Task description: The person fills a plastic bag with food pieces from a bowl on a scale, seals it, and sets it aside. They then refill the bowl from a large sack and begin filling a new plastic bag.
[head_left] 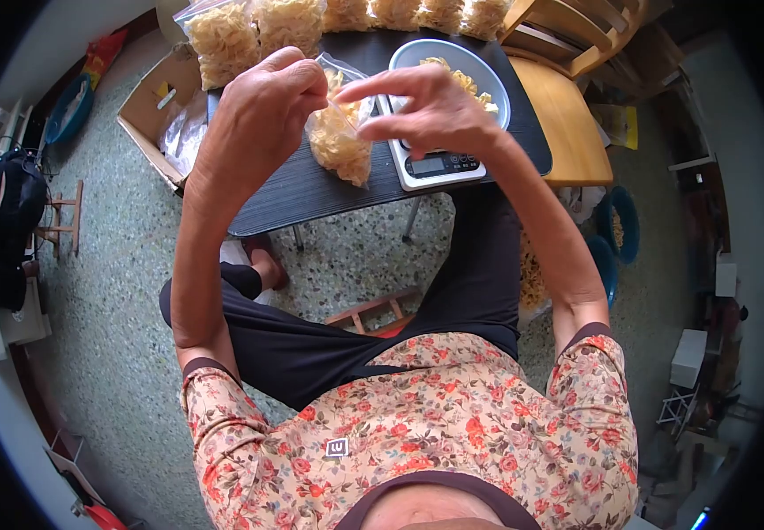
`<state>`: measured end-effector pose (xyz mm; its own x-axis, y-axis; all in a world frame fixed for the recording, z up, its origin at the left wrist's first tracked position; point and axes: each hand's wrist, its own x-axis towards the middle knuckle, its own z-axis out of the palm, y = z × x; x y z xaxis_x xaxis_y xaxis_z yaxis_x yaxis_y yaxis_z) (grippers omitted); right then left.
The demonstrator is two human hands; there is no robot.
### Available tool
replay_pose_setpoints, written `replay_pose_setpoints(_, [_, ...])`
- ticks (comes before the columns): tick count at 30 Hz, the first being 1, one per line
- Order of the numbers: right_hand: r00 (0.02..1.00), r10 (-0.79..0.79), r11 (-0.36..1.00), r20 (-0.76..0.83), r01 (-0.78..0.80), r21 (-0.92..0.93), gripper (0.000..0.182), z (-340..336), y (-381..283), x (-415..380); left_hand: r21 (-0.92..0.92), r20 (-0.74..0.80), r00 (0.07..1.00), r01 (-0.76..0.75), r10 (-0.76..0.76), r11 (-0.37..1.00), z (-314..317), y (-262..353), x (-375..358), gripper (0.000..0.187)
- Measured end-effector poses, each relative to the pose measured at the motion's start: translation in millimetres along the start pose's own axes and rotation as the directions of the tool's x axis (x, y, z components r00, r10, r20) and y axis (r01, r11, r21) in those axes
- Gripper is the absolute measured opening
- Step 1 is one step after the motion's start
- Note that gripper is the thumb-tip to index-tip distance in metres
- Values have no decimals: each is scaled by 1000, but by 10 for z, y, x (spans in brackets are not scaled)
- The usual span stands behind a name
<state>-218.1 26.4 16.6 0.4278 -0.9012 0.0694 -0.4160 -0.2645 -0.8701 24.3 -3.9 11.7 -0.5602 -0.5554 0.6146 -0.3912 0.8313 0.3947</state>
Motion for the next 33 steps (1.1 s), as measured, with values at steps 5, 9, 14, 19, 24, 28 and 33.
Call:
replay_pose_setpoints(5, [972,45,999,-229,-44,7,27,-442,324,-144,-10,-8,999,-31,31,999,29,15,14,7])
replay_pose_setpoints(9, [908,12,996,-419,-48,-75,22,-616,602,-109,-9,-2,1000,-19,19,1000,9,16,12,6])
replay_pose_setpoints(14, [939,-106,839,-328,-93,-535,24,-669,661,-80,-24,-15,1000,-16,16,1000,10,13,7,6])
replay_pose_setpoints(19, [966,-192,638,-173,-11,-770,28,-471,725,66,-7,-6,999,-33,33,999,31,0,12,6])
replay_pose_setpoints(24, [982,-100,533,-161,-84,-842,25,-446,783,128,-25,-6,1000,-24,24,999,43,0,5,6])
replay_pose_setpoints(28, [949,-223,632,-224,-34,-774,23,-564,832,57,-13,2,999,-32,32,999,26,-5,17,6])
replay_pose_setpoints(33, [844,29,983,-535,-122,-140,29,-807,853,-114,-9,-10,999,-45,45,999,43,-17,13,6])
